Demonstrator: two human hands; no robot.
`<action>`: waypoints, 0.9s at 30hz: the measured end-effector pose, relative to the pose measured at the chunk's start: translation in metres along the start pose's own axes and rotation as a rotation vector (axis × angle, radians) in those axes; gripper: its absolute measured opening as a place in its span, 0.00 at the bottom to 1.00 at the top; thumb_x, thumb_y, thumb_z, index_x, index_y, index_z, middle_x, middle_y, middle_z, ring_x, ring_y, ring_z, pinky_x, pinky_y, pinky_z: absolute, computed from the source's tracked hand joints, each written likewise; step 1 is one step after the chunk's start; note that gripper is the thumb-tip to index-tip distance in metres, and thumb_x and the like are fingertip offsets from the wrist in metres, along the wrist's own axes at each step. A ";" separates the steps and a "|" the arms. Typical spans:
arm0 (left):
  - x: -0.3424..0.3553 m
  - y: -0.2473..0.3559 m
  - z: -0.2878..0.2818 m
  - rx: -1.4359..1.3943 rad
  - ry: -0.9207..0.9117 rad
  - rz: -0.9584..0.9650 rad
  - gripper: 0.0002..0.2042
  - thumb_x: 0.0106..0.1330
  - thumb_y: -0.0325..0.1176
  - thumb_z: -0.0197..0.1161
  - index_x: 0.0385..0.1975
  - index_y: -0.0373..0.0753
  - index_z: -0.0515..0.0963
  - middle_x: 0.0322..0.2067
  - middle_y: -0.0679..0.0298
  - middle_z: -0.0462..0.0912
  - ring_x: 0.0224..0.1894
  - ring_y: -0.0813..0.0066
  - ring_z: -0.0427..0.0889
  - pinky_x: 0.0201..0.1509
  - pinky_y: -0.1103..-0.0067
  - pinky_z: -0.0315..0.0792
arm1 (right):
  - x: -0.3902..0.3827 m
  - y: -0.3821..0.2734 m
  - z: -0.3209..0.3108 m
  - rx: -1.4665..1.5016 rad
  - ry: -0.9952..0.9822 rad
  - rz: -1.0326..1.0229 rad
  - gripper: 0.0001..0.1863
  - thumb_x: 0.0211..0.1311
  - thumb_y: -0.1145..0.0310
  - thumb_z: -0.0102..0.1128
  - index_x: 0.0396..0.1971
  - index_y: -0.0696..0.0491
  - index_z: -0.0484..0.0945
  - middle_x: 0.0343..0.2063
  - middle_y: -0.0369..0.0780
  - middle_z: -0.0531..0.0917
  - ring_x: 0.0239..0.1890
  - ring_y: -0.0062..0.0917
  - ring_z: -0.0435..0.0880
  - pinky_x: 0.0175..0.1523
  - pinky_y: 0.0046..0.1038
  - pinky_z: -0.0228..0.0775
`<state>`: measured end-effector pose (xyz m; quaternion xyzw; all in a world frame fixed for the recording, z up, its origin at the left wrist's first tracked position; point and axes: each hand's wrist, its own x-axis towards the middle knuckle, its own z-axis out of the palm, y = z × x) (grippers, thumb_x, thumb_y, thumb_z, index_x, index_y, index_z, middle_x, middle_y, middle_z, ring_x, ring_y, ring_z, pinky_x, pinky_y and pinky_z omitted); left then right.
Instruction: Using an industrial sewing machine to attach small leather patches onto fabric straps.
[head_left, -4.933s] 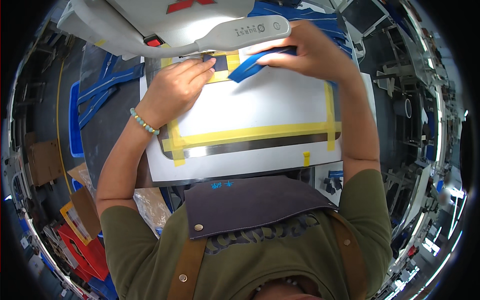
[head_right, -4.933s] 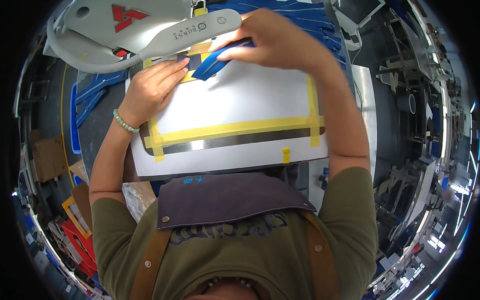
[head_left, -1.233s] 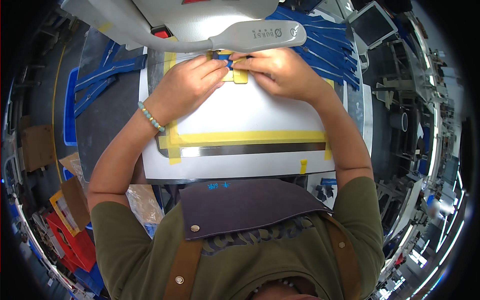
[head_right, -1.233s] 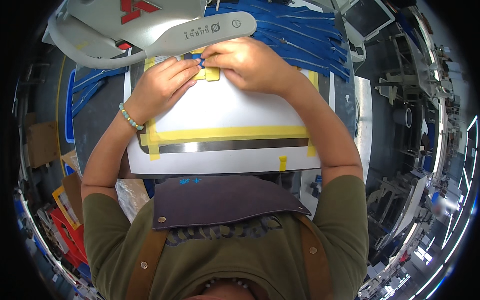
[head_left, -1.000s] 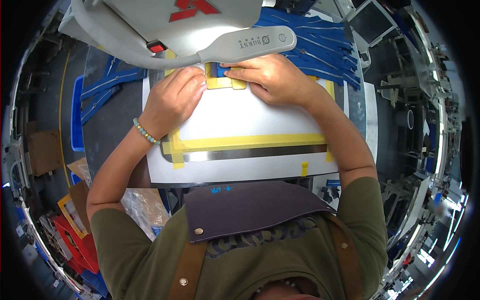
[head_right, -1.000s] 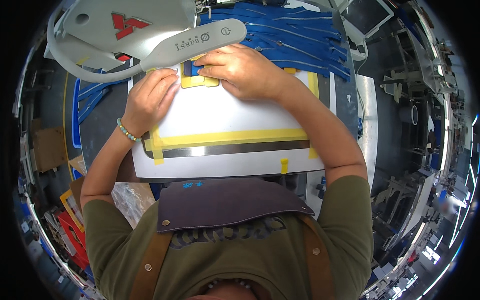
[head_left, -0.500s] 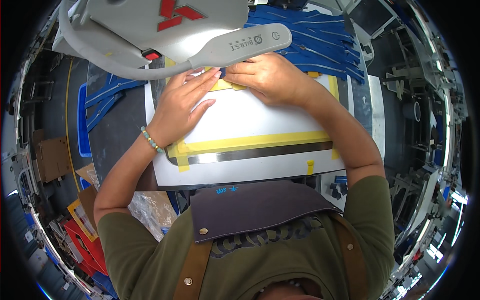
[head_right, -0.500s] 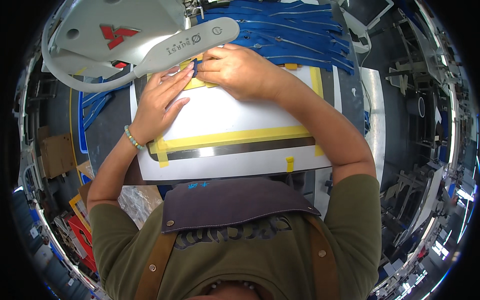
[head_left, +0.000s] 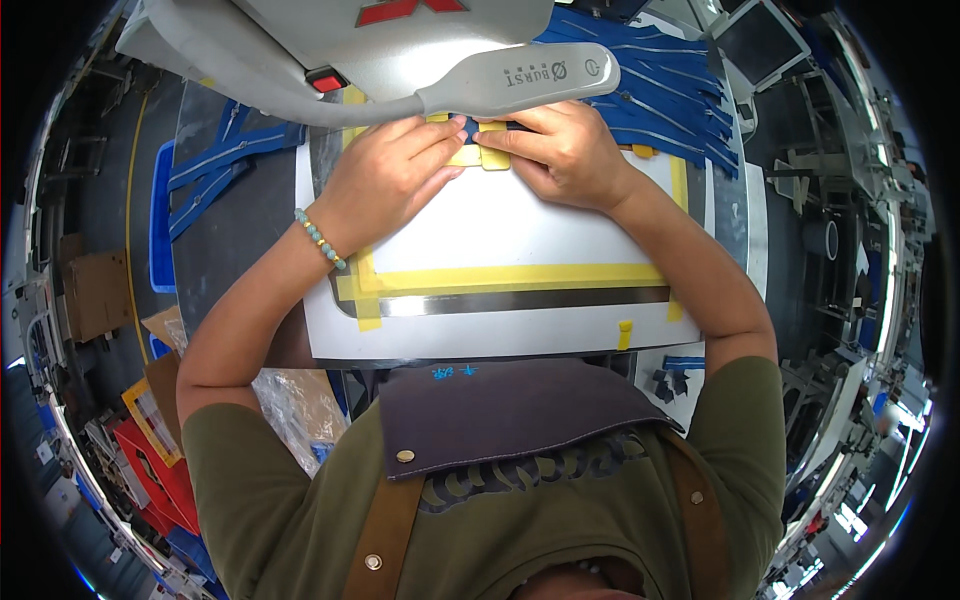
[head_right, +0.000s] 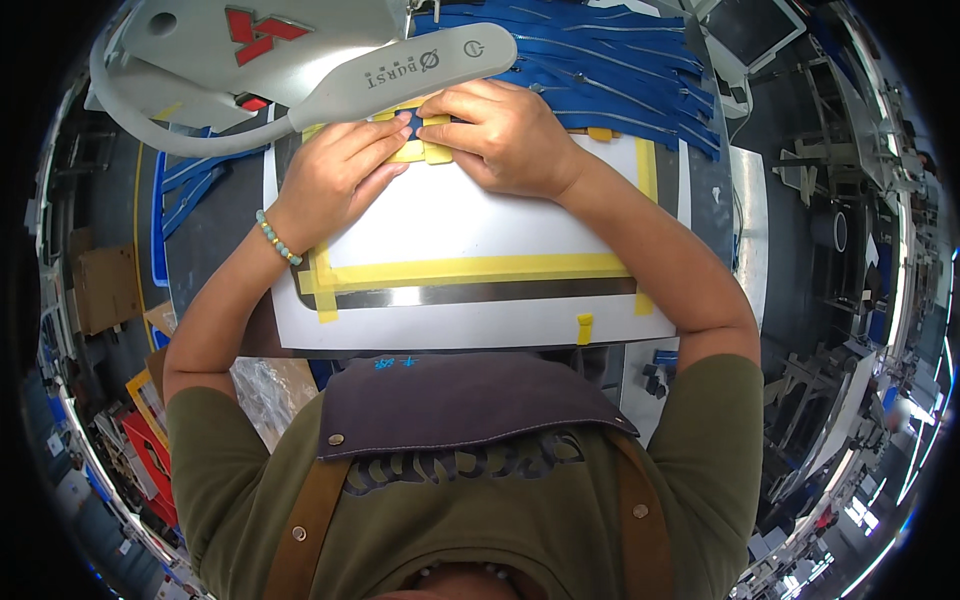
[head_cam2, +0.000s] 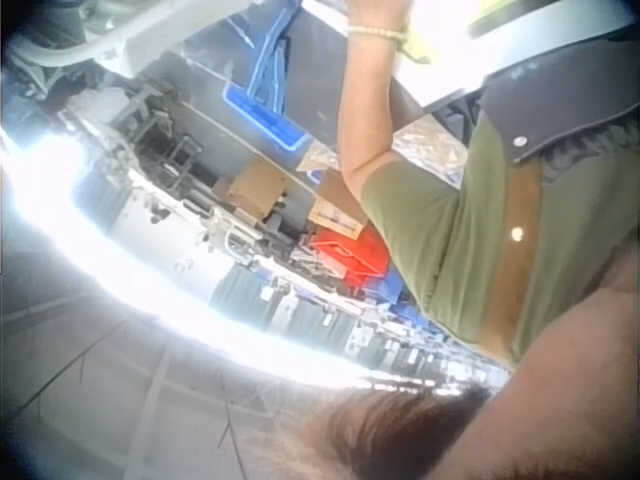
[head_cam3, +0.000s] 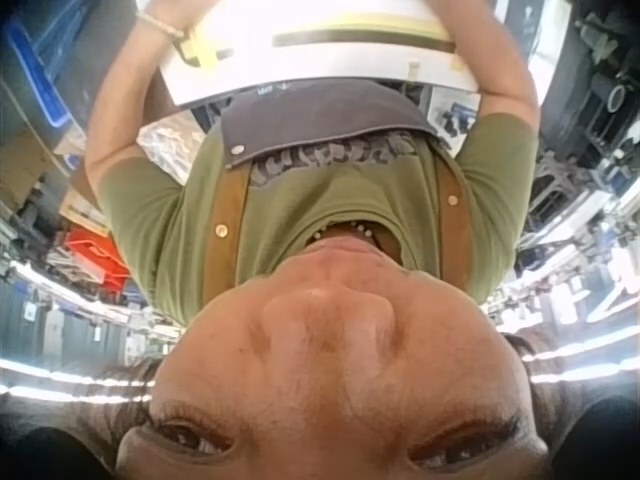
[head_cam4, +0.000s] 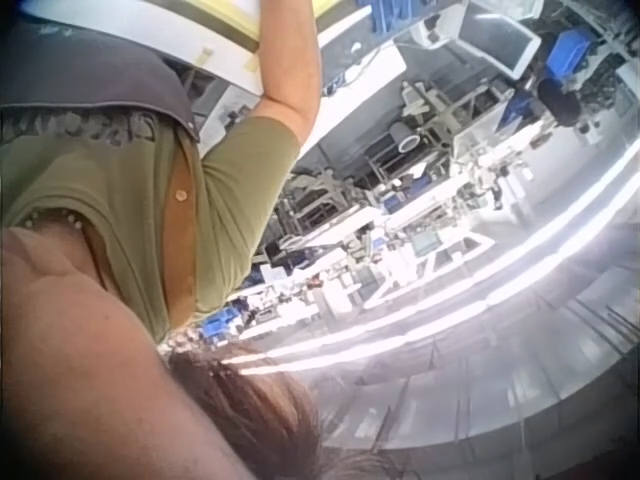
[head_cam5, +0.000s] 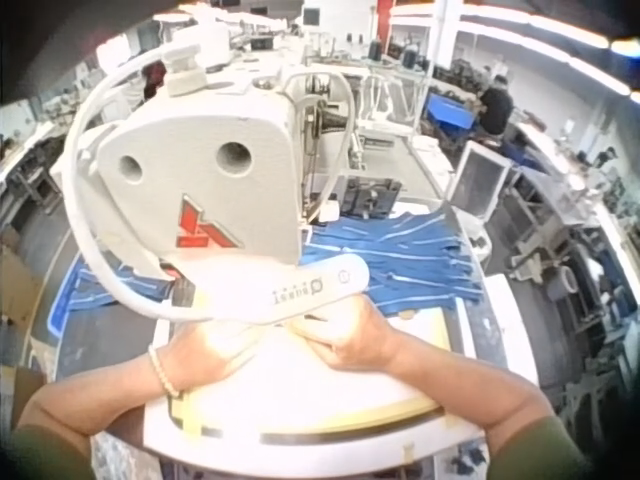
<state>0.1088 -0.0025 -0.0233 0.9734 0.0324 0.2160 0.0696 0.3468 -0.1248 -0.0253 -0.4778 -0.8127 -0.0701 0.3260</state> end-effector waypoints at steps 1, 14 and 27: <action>-0.001 -0.002 0.001 -0.002 0.000 0.000 0.18 0.68 0.36 0.71 0.55 0.36 0.86 0.56 0.64 0.88 0.53 0.65 0.84 0.56 0.72 0.80 | 0.000 0.000 0.000 0.000 -0.001 0.001 0.14 0.51 0.75 0.72 0.40 0.49 0.90 0.45 0.34 0.88 0.49 0.30 0.87 0.51 0.31 0.82; -0.008 -0.005 -0.001 -0.081 0.053 -0.016 0.17 0.66 0.34 0.72 0.53 0.36 0.87 0.53 0.60 0.89 0.47 0.66 0.89 0.51 0.73 0.83 | 0.000 0.001 0.002 0.007 0.018 -0.006 0.14 0.54 0.73 0.72 0.42 0.50 0.90 0.44 0.35 0.89 0.48 0.29 0.87 0.51 0.31 0.81; -0.005 -0.011 -0.007 -0.046 0.011 0.070 0.17 0.66 0.32 0.71 0.54 0.35 0.85 0.57 0.60 0.87 0.51 0.63 0.88 0.54 0.71 0.84 | 0.002 0.002 -0.002 -0.067 0.100 0.020 0.09 0.53 0.70 0.78 0.36 0.52 0.91 0.39 0.34 0.91 0.43 0.26 0.89 0.47 0.29 0.82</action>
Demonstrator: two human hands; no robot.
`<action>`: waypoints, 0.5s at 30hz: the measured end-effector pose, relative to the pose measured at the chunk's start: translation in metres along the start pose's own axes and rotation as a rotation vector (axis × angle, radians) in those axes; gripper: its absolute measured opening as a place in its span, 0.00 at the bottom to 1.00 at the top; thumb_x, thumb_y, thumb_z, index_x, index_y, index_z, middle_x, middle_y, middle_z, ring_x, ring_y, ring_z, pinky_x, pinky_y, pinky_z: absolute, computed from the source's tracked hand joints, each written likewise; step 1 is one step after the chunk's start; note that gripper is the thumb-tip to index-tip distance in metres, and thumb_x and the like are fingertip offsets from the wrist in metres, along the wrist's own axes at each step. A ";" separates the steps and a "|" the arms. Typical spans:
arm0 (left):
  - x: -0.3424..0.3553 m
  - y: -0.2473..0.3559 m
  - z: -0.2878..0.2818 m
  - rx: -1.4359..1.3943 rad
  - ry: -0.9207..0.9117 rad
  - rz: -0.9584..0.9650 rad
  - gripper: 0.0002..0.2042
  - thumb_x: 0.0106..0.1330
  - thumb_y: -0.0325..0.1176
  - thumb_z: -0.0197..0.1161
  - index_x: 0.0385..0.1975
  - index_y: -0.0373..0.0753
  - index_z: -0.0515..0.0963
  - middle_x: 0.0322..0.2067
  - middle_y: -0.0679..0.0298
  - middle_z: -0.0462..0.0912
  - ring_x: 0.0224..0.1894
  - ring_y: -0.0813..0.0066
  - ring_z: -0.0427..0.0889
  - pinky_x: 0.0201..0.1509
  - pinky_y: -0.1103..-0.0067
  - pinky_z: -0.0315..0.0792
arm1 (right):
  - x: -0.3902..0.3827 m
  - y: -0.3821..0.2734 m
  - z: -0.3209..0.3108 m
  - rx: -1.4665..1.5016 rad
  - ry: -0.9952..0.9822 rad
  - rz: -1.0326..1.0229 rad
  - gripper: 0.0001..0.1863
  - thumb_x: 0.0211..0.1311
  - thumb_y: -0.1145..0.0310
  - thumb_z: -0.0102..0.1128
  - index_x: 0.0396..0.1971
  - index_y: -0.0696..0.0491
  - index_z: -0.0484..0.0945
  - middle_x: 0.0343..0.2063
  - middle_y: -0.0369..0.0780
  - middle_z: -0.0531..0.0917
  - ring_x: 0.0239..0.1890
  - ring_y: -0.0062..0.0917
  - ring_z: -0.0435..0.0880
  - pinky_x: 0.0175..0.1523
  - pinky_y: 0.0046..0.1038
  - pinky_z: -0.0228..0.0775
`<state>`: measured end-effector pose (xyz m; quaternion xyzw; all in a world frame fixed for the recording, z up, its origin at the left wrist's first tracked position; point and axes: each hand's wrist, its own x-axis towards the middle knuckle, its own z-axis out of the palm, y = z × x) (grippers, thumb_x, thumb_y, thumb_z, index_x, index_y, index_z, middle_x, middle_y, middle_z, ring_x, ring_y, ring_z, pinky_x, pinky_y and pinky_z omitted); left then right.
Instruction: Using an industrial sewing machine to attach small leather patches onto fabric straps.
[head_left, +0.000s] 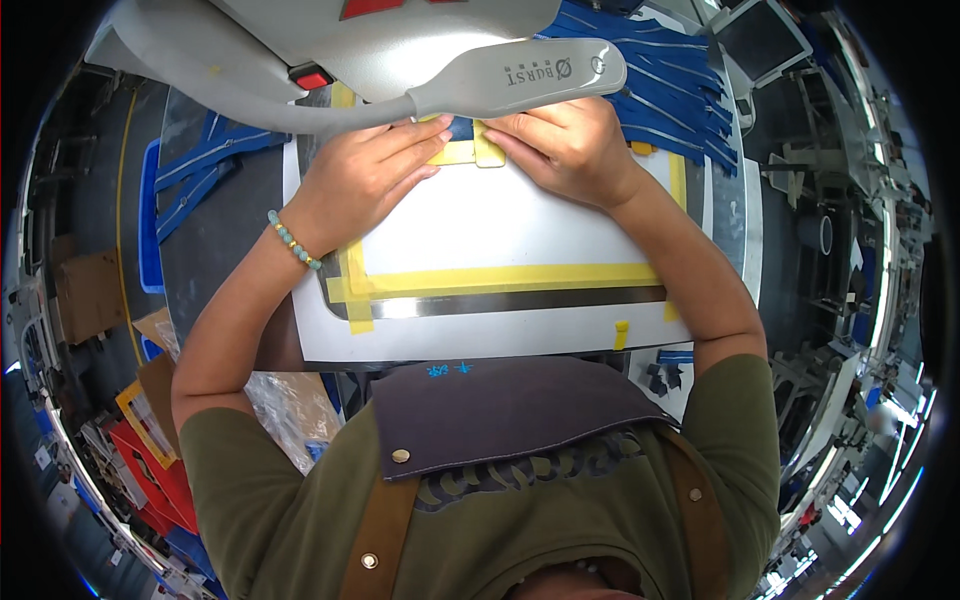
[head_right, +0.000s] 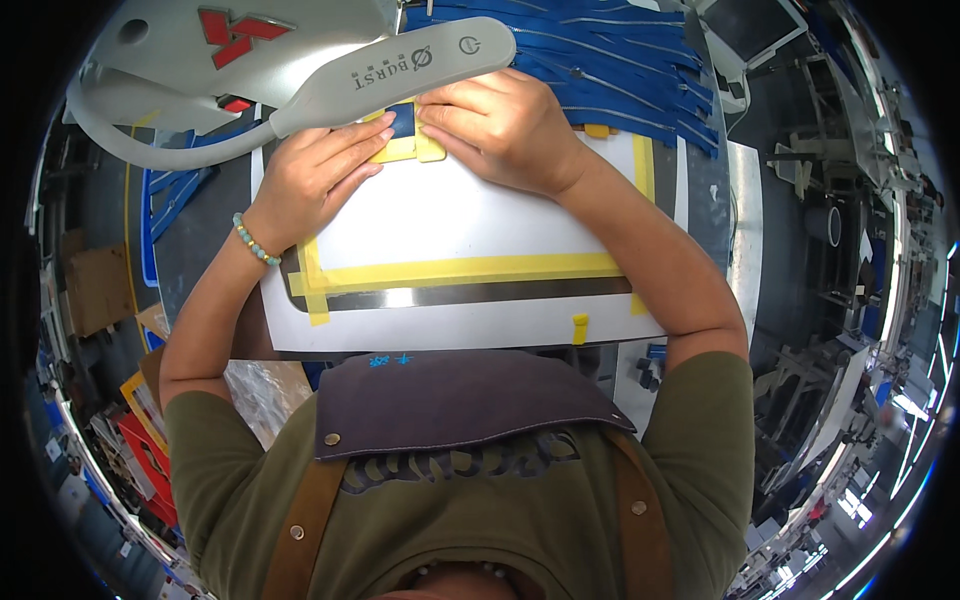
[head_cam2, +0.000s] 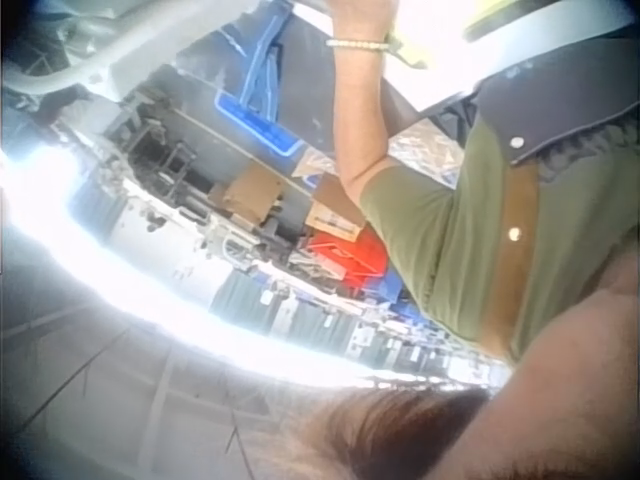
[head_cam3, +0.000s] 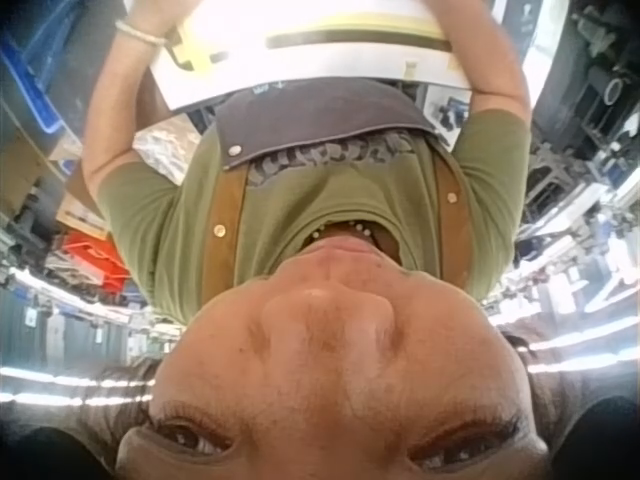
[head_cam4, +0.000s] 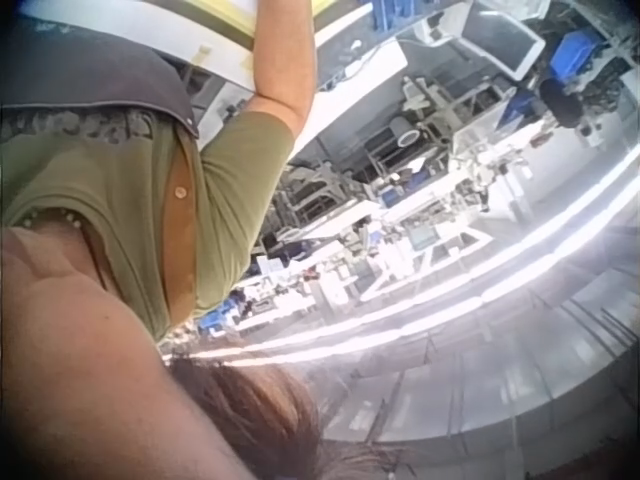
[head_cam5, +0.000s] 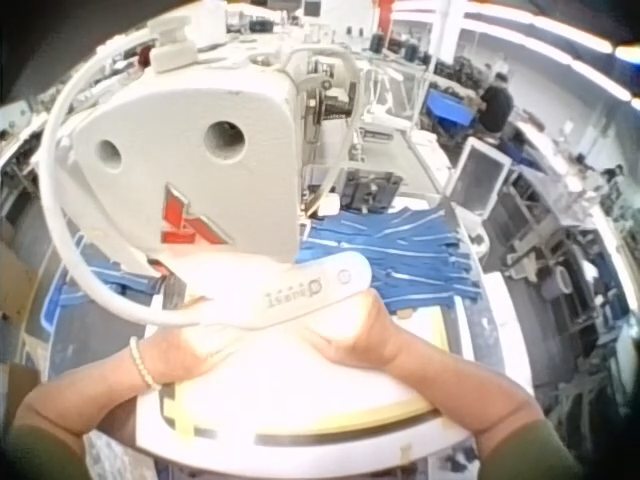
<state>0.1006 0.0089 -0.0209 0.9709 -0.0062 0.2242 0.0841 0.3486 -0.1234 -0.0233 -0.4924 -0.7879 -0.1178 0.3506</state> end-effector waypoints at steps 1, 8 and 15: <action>-0.001 -0.001 0.000 0.000 0.001 -0.005 0.17 0.66 0.32 0.71 0.54 0.35 0.85 0.57 0.60 0.87 0.51 0.63 0.88 0.54 0.71 0.84 | -0.001 0.000 0.001 0.004 -0.003 -0.003 0.09 0.53 0.70 0.78 0.36 0.52 0.91 0.39 0.34 0.91 0.43 0.26 0.89 0.47 0.29 0.82; 0.002 -0.011 0.003 -0.073 -0.087 0.010 0.16 0.68 0.30 0.70 0.54 0.35 0.86 0.58 0.62 0.87 0.54 0.64 0.88 0.57 0.70 0.82 | -0.003 0.003 0.007 0.081 0.013 0.132 0.07 0.56 0.72 0.75 0.36 0.51 0.91 0.37 0.37 0.92 0.38 0.30 0.90 0.43 0.29 0.82; -0.005 -0.019 0.012 -0.160 -0.075 -0.003 0.16 0.67 0.30 0.71 0.54 0.36 0.86 0.59 0.61 0.86 0.52 0.65 0.90 0.53 0.73 0.85 | 0.004 0.001 0.004 0.109 -0.030 0.077 0.08 0.58 0.70 0.75 0.37 0.51 0.91 0.38 0.37 0.92 0.39 0.30 0.90 0.44 0.30 0.82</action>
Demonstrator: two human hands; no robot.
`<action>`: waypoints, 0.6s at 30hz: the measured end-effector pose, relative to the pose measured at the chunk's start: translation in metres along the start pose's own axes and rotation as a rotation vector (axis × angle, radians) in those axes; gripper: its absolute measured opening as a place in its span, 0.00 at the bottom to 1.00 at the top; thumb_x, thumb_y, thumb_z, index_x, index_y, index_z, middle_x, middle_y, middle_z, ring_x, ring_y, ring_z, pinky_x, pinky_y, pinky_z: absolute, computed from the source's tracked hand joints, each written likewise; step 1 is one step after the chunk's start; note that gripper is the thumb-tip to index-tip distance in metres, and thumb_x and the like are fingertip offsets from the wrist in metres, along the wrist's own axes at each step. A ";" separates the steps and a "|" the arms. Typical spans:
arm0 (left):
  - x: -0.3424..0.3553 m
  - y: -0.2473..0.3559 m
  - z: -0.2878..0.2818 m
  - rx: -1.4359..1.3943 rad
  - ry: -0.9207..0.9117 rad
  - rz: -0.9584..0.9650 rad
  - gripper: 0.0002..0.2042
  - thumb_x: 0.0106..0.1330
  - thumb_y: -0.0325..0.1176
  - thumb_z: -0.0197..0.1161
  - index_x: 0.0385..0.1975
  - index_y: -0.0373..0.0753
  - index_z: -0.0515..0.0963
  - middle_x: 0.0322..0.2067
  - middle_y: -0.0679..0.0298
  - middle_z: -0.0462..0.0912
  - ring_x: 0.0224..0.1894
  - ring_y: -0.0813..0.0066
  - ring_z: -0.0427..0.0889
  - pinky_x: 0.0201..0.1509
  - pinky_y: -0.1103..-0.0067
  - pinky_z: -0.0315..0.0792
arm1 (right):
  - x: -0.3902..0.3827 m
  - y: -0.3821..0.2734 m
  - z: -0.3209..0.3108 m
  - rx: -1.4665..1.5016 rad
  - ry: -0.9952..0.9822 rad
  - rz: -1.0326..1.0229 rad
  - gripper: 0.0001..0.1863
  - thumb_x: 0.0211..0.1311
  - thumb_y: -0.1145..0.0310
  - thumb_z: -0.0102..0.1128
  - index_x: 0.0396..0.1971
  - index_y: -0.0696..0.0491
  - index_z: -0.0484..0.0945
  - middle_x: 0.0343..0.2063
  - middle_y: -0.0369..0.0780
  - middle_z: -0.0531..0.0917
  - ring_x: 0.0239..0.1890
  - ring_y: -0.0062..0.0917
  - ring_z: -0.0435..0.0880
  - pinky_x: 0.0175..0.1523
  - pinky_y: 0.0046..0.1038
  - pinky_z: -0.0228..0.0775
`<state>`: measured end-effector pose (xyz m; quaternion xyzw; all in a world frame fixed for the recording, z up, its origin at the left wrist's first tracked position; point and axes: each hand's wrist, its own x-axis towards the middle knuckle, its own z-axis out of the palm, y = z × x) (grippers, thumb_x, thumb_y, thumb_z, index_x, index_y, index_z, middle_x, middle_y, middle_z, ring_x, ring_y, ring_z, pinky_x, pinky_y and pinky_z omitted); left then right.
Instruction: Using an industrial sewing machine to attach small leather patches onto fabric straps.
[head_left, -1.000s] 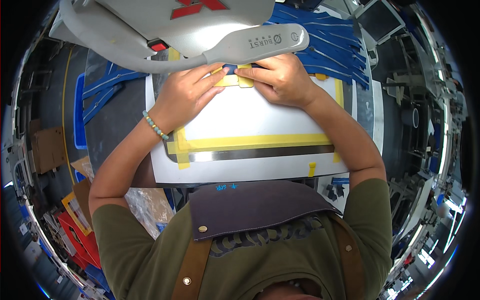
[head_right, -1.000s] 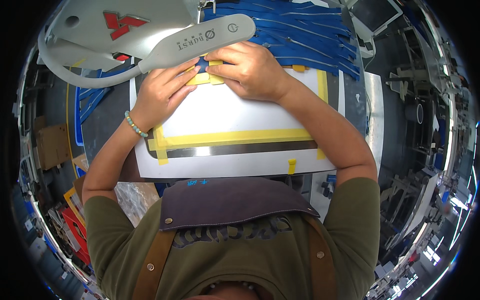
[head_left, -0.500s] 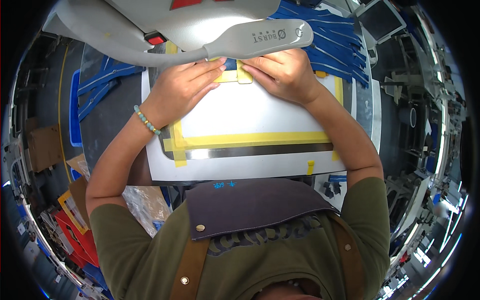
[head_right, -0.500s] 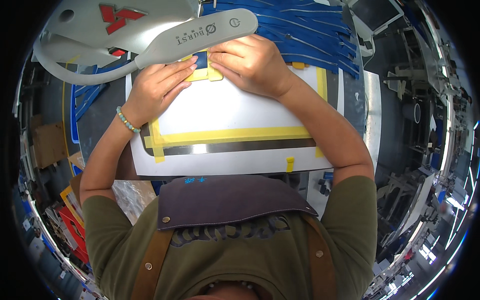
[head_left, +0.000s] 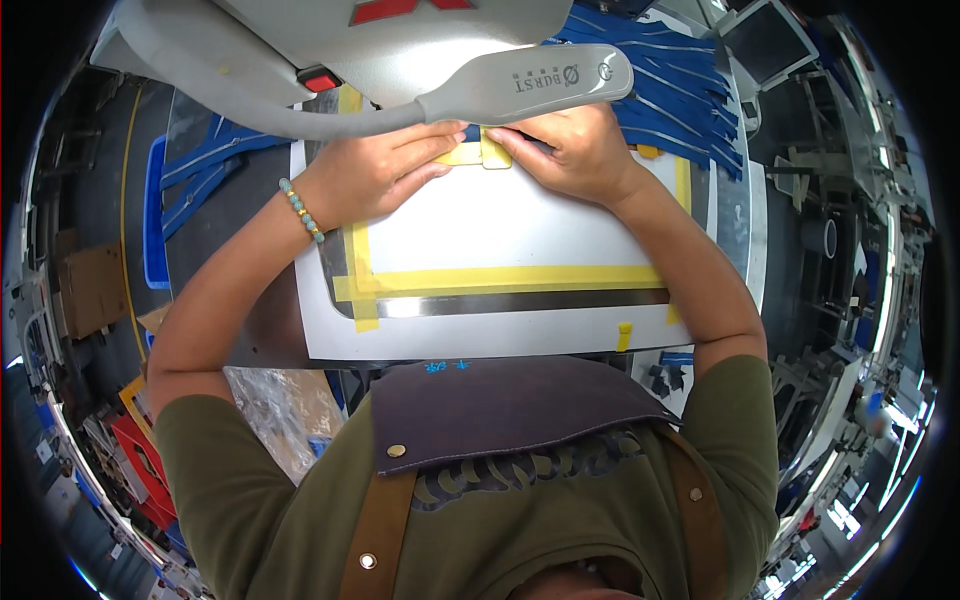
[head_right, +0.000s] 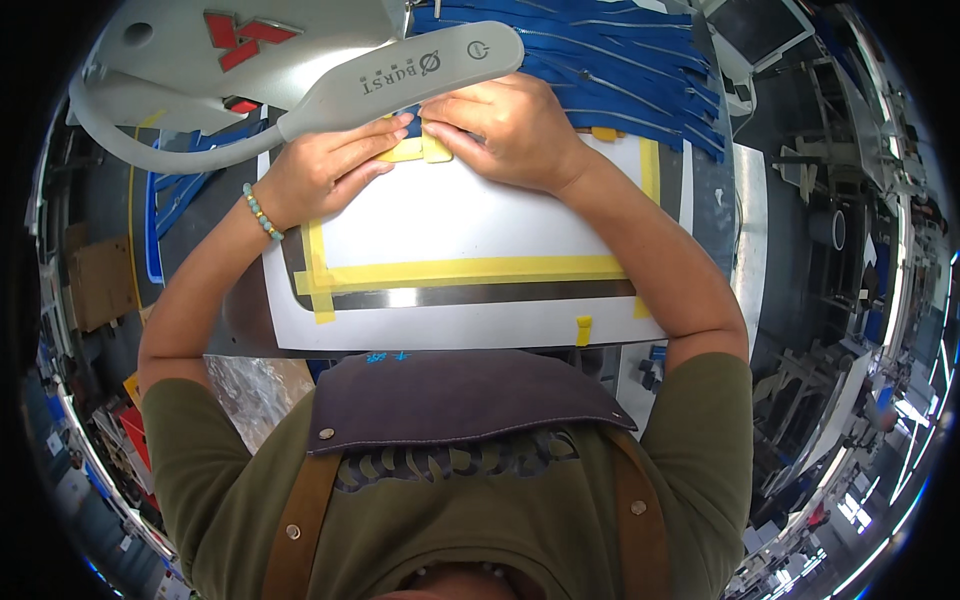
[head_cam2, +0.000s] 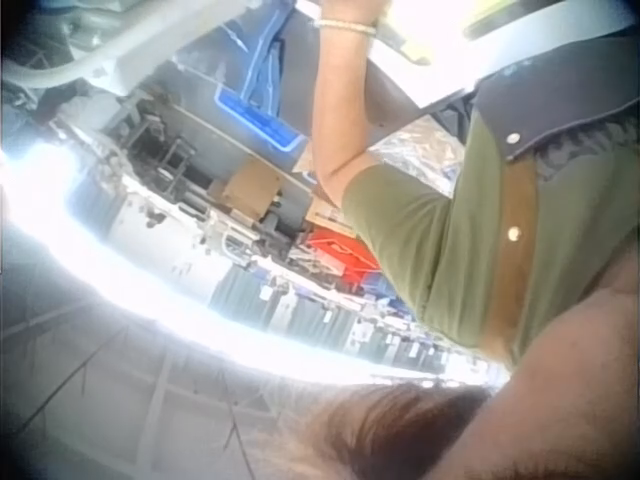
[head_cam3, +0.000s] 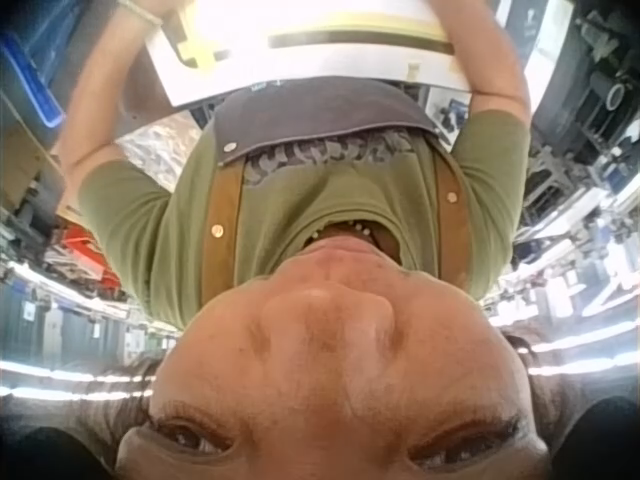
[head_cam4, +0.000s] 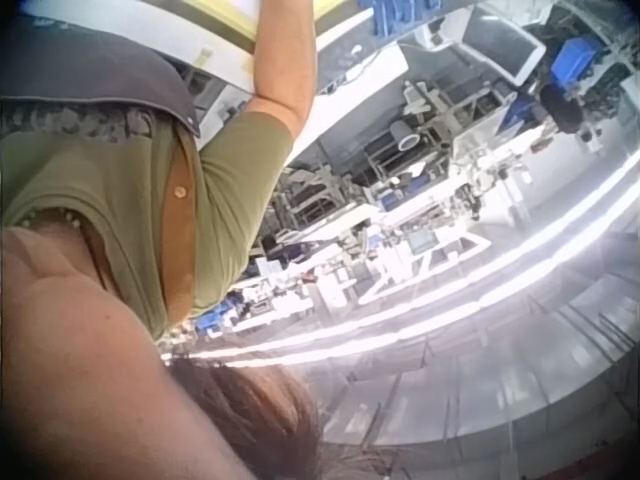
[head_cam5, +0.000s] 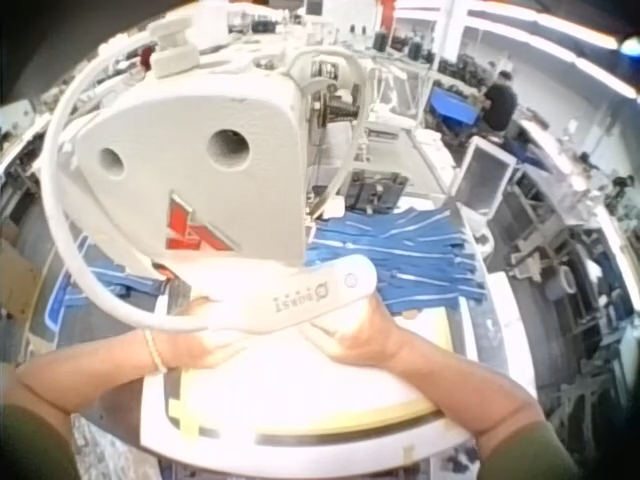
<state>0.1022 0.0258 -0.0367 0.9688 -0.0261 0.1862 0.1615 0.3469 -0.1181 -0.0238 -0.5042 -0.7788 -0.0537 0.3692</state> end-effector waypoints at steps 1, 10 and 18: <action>0.001 0.000 0.001 -0.006 -0.003 0.005 0.16 0.67 0.30 0.71 0.54 0.36 0.86 0.59 0.61 0.86 0.52 0.65 0.90 0.53 0.73 0.85 | -0.002 0.001 -0.001 -0.003 0.000 0.007 0.08 0.58 0.70 0.75 0.37 0.51 0.91 0.38 0.37 0.92 0.39 0.30 0.90 0.44 0.30 0.82; 0.001 0.006 -0.005 0.133 0.180 0.062 0.16 0.62 0.35 0.77 0.47 0.36 0.88 0.50 0.62 0.90 0.43 0.68 0.89 0.46 0.76 0.83 | 0.005 -0.001 -0.019 -0.136 -0.029 -0.076 0.11 0.57 0.65 0.77 0.39 0.50 0.91 0.40 0.34 0.91 0.41 0.29 0.88 0.47 0.30 0.81; 0.004 0.009 -0.008 0.157 0.170 0.088 0.15 0.61 0.34 0.76 0.46 0.35 0.88 0.50 0.62 0.90 0.45 0.68 0.89 0.47 0.76 0.83 | 0.009 -0.014 -0.020 -0.182 -0.176 -0.145 0.18 0.54 0.56 0.78 0.41 0.49 0.89 0.40 0.34 0.89 0.42 0.30 0.88 0.49 0.33 0.79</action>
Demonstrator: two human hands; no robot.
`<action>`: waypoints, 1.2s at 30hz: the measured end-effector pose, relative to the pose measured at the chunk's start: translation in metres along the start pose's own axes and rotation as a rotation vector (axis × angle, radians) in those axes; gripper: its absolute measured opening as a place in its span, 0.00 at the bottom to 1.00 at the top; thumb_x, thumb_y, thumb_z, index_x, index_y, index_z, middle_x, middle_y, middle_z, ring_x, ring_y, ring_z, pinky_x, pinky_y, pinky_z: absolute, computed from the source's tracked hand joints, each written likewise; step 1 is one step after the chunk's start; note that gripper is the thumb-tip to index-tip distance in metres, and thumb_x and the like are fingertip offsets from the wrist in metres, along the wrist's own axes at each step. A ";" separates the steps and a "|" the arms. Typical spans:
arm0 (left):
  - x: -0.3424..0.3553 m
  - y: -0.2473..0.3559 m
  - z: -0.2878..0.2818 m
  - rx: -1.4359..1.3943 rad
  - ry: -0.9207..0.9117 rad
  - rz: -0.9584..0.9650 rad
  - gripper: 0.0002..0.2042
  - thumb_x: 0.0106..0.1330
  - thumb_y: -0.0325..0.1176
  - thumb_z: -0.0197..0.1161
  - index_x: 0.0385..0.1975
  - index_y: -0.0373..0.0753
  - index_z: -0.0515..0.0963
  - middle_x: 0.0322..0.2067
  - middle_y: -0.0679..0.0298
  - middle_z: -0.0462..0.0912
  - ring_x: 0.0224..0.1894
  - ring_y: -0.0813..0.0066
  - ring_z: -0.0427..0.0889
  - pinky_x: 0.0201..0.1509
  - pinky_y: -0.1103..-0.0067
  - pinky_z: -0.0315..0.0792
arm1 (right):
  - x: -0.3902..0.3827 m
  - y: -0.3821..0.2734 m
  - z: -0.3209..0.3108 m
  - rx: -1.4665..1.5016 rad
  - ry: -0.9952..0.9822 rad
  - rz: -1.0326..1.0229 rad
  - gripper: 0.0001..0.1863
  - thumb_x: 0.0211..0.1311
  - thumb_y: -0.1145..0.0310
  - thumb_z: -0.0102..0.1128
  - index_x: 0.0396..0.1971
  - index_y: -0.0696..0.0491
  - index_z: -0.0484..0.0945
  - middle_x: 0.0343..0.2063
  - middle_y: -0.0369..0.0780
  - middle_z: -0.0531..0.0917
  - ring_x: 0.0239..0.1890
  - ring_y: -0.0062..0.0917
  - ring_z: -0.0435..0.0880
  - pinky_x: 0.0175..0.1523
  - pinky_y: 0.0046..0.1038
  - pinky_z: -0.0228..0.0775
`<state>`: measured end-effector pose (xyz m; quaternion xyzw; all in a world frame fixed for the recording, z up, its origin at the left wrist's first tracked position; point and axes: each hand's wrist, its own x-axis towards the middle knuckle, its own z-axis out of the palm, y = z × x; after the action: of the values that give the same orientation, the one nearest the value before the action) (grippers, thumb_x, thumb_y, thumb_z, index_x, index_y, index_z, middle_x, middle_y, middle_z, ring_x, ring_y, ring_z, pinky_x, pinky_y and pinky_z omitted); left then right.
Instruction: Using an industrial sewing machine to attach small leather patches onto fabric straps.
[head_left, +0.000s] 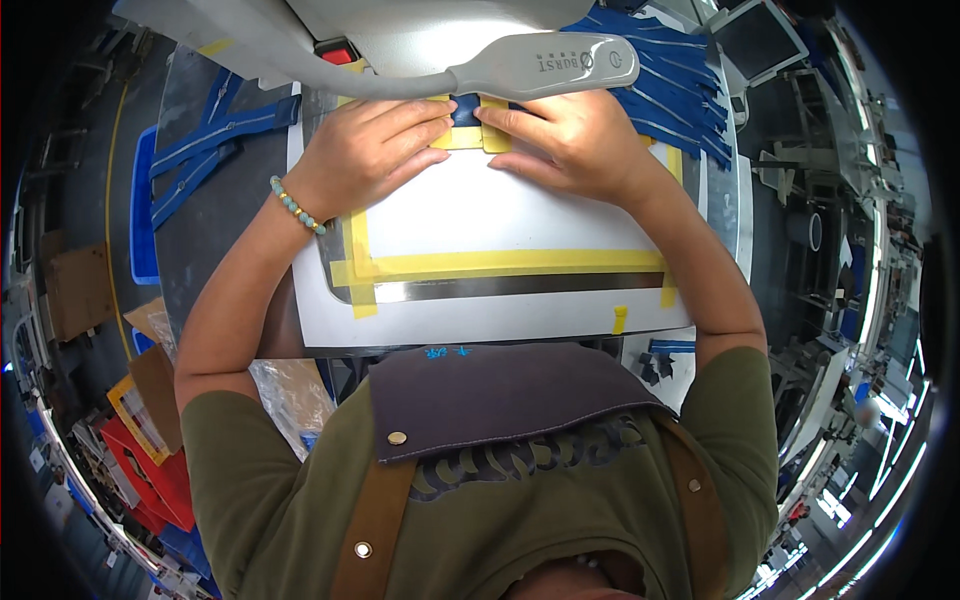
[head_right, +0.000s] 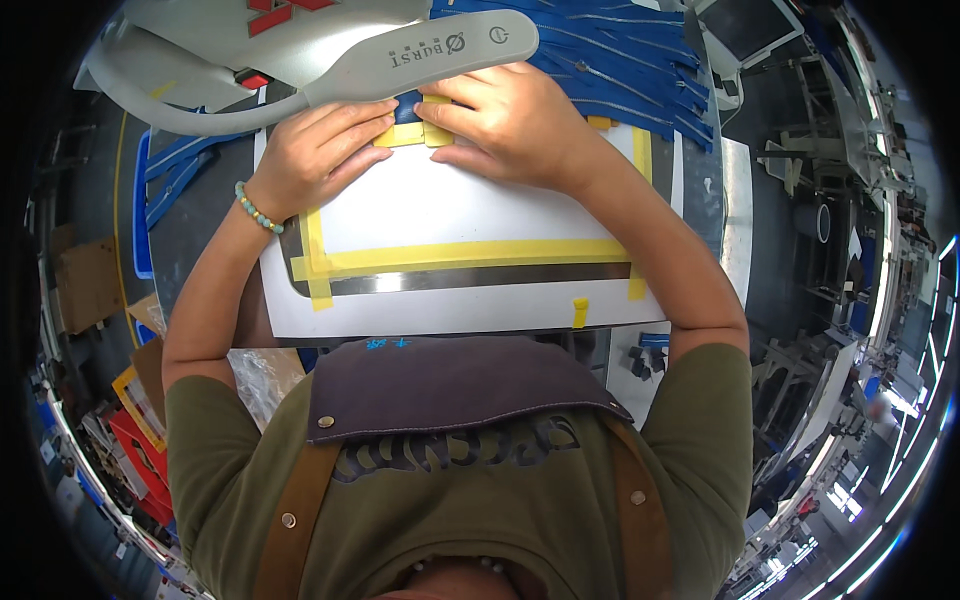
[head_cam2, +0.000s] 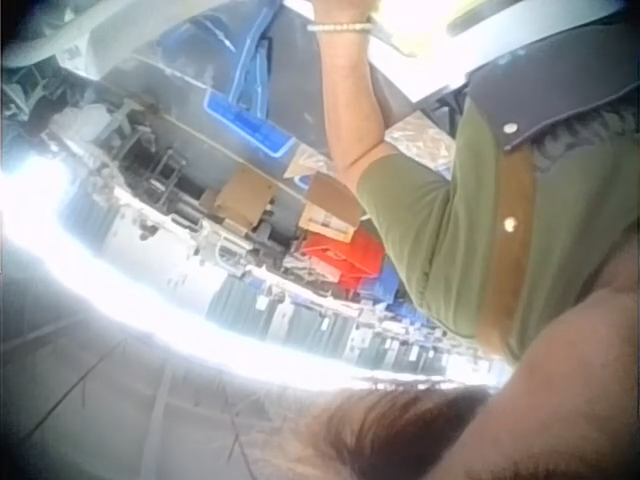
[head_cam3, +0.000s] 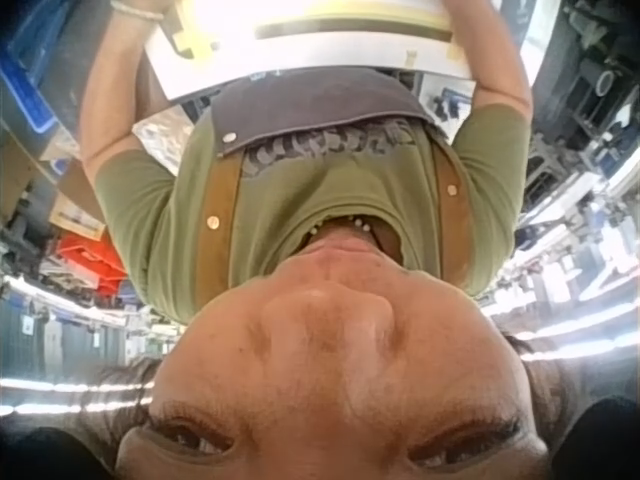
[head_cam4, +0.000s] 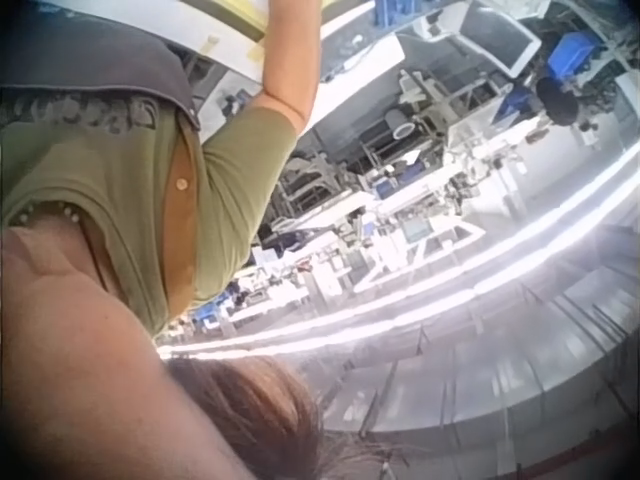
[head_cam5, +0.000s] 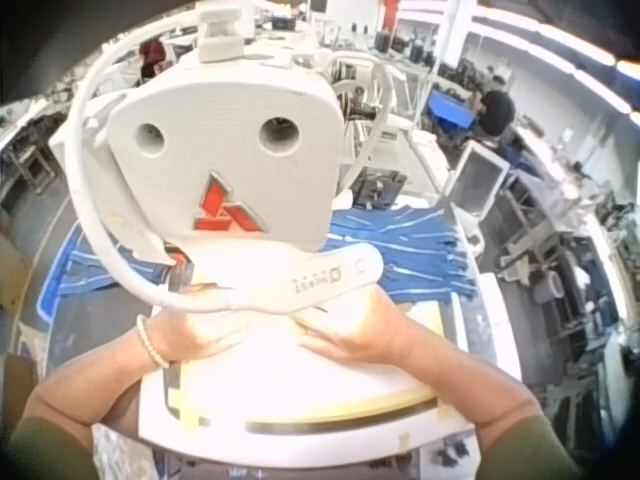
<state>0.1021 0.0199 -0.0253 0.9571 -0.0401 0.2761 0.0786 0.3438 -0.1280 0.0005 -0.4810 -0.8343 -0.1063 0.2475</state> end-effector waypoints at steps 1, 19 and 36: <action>0.000 0.000 0.000 0.000 0.003 -0.001 0.15 0.61 0.34 0.76 0.46 0.35 0.88 0.50 0.62 0.90 0.45 0.68 0.89 0.47 0.76 0.83 | 0.000 -0.001 0.000 -0.001 -0.002 -0.002 0.18 0.54 0.56 0.78 0.41 0.49 0.89 0.40 0.34 0.89 0.42 0.30 0.88 0.49 0.33 0.79; 0.000 -0.002 -0.001 -0.022 -0.005 0.015 0.15 0.62 0.34 0.75 0.46 0.34 0.87 0.52 0.60 0.89 0.48 0.66 0.89 0.51 0.74 0.83 | 0.004 0.019 -0.004 -0.205 0.028 -0.094 0.13 0.54 0.62 0.81 0.39 0.46 0.88 0.34 0.30 0.88 0.36 0.25 0.88 0.39 0.29 0.79; -0.003 -0.004 0.001 -0.028 -0.001 0.013 0.14 0.63 0.35 0.75 0.44 0.34 0.87 0.52 0.60 0.89 0.46 0.65 0.88 0.49 0.73 0.83 | 0.001 0.009 0.009 -0.009 0.089 0.108 0.09 0.62 0.65 0.73 0.40 0.51 0.89 0.40 0.37 0.91 0.39 0.31 0.90 0.44 0.29 0.83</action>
<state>0.1002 0.0235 -0.0281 0.9557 -0.0503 0.2756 0.0899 0.3488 -0.1190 -0.0069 -0.5210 -0.7950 -0.1177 0.2875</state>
